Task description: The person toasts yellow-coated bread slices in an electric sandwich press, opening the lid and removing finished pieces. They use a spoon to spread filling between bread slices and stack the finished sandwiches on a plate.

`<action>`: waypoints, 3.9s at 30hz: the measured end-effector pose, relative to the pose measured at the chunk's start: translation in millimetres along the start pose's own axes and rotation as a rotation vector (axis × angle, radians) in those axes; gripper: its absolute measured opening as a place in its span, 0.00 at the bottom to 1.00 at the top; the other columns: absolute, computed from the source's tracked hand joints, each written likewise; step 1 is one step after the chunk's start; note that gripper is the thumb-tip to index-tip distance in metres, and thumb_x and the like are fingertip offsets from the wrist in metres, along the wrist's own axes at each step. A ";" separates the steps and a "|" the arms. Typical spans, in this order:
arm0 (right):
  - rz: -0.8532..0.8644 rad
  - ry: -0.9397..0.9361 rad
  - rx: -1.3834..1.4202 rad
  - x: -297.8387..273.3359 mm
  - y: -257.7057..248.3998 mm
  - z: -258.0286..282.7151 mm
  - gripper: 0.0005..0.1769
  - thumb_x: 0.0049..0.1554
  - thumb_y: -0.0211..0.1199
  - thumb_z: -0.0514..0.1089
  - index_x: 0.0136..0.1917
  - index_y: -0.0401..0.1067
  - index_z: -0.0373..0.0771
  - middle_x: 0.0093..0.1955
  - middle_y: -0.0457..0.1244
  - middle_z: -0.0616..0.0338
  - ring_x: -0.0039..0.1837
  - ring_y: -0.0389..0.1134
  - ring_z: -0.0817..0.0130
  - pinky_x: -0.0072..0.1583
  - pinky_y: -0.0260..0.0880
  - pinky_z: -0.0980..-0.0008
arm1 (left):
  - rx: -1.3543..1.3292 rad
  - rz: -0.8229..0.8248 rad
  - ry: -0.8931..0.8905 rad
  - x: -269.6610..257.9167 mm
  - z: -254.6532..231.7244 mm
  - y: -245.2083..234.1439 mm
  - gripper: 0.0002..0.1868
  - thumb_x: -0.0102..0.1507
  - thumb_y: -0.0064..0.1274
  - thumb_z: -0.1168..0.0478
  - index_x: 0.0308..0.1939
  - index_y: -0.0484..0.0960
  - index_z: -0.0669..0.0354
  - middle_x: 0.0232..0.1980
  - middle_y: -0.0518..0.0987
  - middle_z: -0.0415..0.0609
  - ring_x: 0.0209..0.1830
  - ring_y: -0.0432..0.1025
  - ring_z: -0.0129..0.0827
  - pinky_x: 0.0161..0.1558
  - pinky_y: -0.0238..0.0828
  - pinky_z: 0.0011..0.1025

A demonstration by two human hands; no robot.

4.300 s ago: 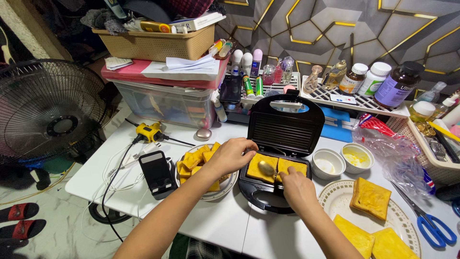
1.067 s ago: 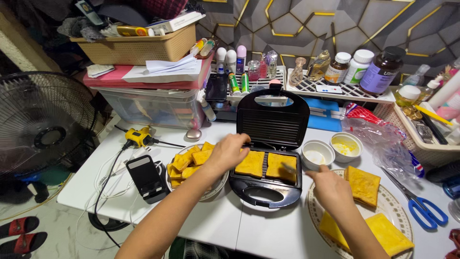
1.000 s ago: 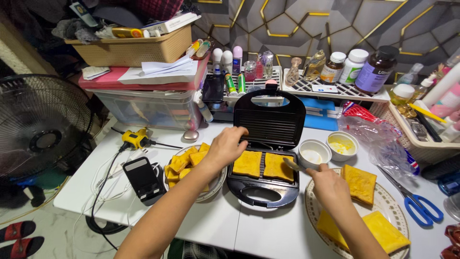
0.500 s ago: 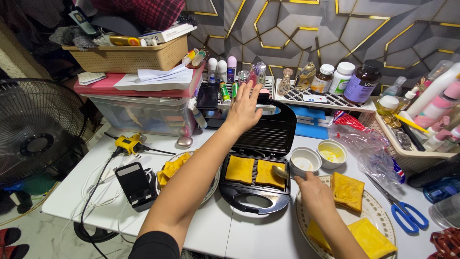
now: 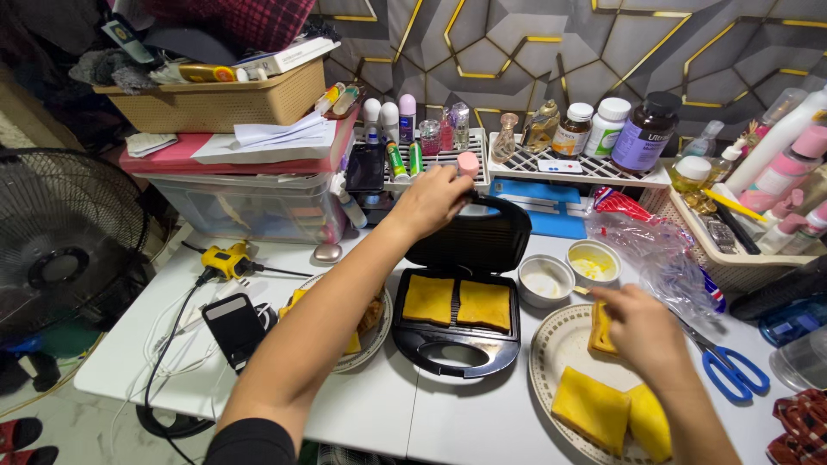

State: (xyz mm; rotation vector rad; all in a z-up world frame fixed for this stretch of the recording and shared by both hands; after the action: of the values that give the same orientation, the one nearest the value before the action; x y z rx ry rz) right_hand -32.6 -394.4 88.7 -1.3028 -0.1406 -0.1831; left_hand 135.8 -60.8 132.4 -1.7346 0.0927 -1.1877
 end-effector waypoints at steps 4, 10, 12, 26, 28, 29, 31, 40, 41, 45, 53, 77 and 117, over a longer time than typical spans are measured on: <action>-0.227 -0.057 0.153 1.6 -18.2 -18.1 0.29 0.53 0.55 0.31 0.63 0.79 0.53 0.49 0.69 0.52 0.51 0.73 0.54 0.58 0.72 0.57 | -0.156 0.265 0.166 -29.2 -29.9 -27.9 0.13 0.61 0.61 0.55 0.46 0.77 0.52 0.42 0.76 0.52 0.45 0.74 0.50 0.46 0.73 0.46; -0.234 -0.104 0.140 0.0 -17.9 13.7 0.23 0.57 0.58 0.35 0.62 0.79 0.53 0.50 0.68 0.52 0.51 0.71 0.51 0.55 0.71 0.57 | -0.198 0.645 0.258 -114.5 -110.6 -4.5 0.17 0.57 0.53 0.61 0.51 0.75 0.52 0.35 0.80 0.56 0.33 0.77 0.54 0.34 0.75 0.49; -0.211 -0.120 0.123 -2.4 -16.3 30.6 0.22 0.56 0.60 0.36 0.61 0.79 0.53 0.50 0.69 0.53 0.52 0.71 0.50 0.55 0.71 0.56 | -0.203 0.732 0.265 -140.0 -128.4 10.2 0.17 0.59 0.51 0.63 0.52 0.76 0.52 0.35 0.80 0.57 0.34 0.78 0.53 0.34 0.74 0.49; -0.090 -0.084 0.069 -13.2 -22.8 49.7 0.25 0.55 0.59 0.36 0.62 0.79 0.58 0.50 0.68 0.57 0.49 0.72 0.54 0.54 0.73 0.56 | -0.372 0.939 0.126 -182.7 -129.9 43.1 0.15 0.68 0.51 0.51 0.50 0.74 0.57 0.44 0.78 0.63 0.38 0.76 0.59 0.42 0.73 0.51; -0.059 -0.064 0.082 -14.2 -20.7 51.0 0.27 0.54 0.59 0.35 0.62 0.78 0.58 0.50 0.68 0.58 0.48 0.73 0.56 0.54 0.74 0.56 | -0.482 0.997 0.028 -177.0 -123.8 43.7 0.10 0.69 0.49 0.54 0.49 0.76 0.54 0.44 0.81 0.58 0.42 0.77 0.56 0.43 0.72 0.50; -0.050 -0.060 0.081 -14.7 -20.5 51.5 0.28 0.53 0.59 0.35 0.63 0.78 0.58 0.50 0.68 0.58 0.48 0.73 0.56 0.55 0.74 0.56 | -0.535 1.026 -0.019 -174.2 -121.3 43.3 0.08 0.70 0.48 0.55 0.48 0.77 0.53 0.44 0.83 0.56 0.43 0.77 0.54 0.44 0.72 0.49; -0.054 -0.065 0.081 -14.4 -21.2 51.7 0.27 0.54 0.59 0.35 0.63 0.78 0.58 0.49 0.68 0.57 0.48 0.73 0.56 0.55 0.73 0.56 | -0.583 1.042 -0.043 -170.3 -118.9 40.9 0.08 0.67 0.50 0.58 0.50 0.76 0.50 0.44 0.82 0.54 0.44 0.78 0.52 0.44 0.72 0.47; -0.117 -0.150 0.069 -18.4 -22.7 34.8 0.24 0.55 0.59 0.37 0.61 0.79 0.56 0.47 0.67 0.55 0.49 0.71 0.53 0.54 0.73 0.55 | -0.371 0.920 0.095 -173.7 -128.9 50.4 0.19 0.58 0.55 0.66 0.52 0.70 0.54 0.37 0.82 0.57 0.39 0.78 0.56 0.40 0.71 0.51; -0.118 -0.149 0.087 -17.8 -22.2 29.7 0.22 0.55 0.60 0.38 0.61 0.79 0.55 0.47 0.67 0.55 0.49 0.71 0.52 0.53 0.72 0.55 | -0.351 0.904 0.108 -175.9 -130.0 52.0 0.19 0.58 0.55 0.67 0.52 0.70 0.55 0.36 0.82 0.58 0.38 0.78 0.57 0.39 0.71 0.52; -0.115 -0.140 0.136 -16.3 -11.8 -8.8 0.20 0.57 0.60 0.39 0.60 0.80 0.54 0.45 0.66 0.53 0.48 0.71 0.51 0.52 0.72 0.55 | -0.304 0.786 0.170 -182.2 -134.8 54.9 0.19 0.59 0.53 0.68 0.54 0.70 0.60 0.39 0.80 0.58 0.37 0.77 0.57 0.37 0.73 0.50; 0.093 -0.024 0.210 -21.8 11.6 -149.2 0.16 0.51 0.71 0.44 0.54 0.82 0.47 0.45 0.71 0.55 0.47 0.73 0.59 0.51 0.74 0.62 | -0.200 0.740 0.130 -147.2 -161.4 21.5 0.24 0.55 0.64 0.55 0.50 0.74 0.60 0.45 0.78 0.57 0.44 0.76 0.51 0.40 0.75 0.46; 0.348 0.101 0.232 -59.5 45.8 -188.6 0.17 0.53 0.64 0.43 0.56 0.80 0.46 0.49 0.74 0.53 0.51 0.76 0.59 0.55 0.74 0.64 | -0.472 0.738 0.229 -90.1 -249.0 145.5 0.60 0.43 0.72 0.35 0.68 0.64 0.66 0.66 0.72 0.63 0.75 0.57 0.57 0.65 0.64 0.48; 0.451 0.585 1.051 -66.2 88.2 -113.4 0.21 0.58 0.62 0.44 0.63 0.77 0.33 0.28 0.67 0.64 0.23 0.51 0.79 0.27 0.49 0.74 | -0.737 0.684 -0.346 -95.1 -258.2 131.3 0.69 0.41 0.75 0.64 0.78 0.44 0.52 0.70 0.52 0.68 0.68 0.59 0.68 0.69 0.64 0.48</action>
State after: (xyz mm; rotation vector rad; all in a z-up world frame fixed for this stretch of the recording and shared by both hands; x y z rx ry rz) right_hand -78.5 -477.9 -37.6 -0.1784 0.5030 -0.0713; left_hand -47.7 -249.3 -21.6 -2.2354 0.9283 -0.3369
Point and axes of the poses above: each hand's wrist, its own x-axis towards the middle knuckle, its own y-axis out of the palm, z = x × y, the point moved 2 cm from there along x, towards the middle knuckle
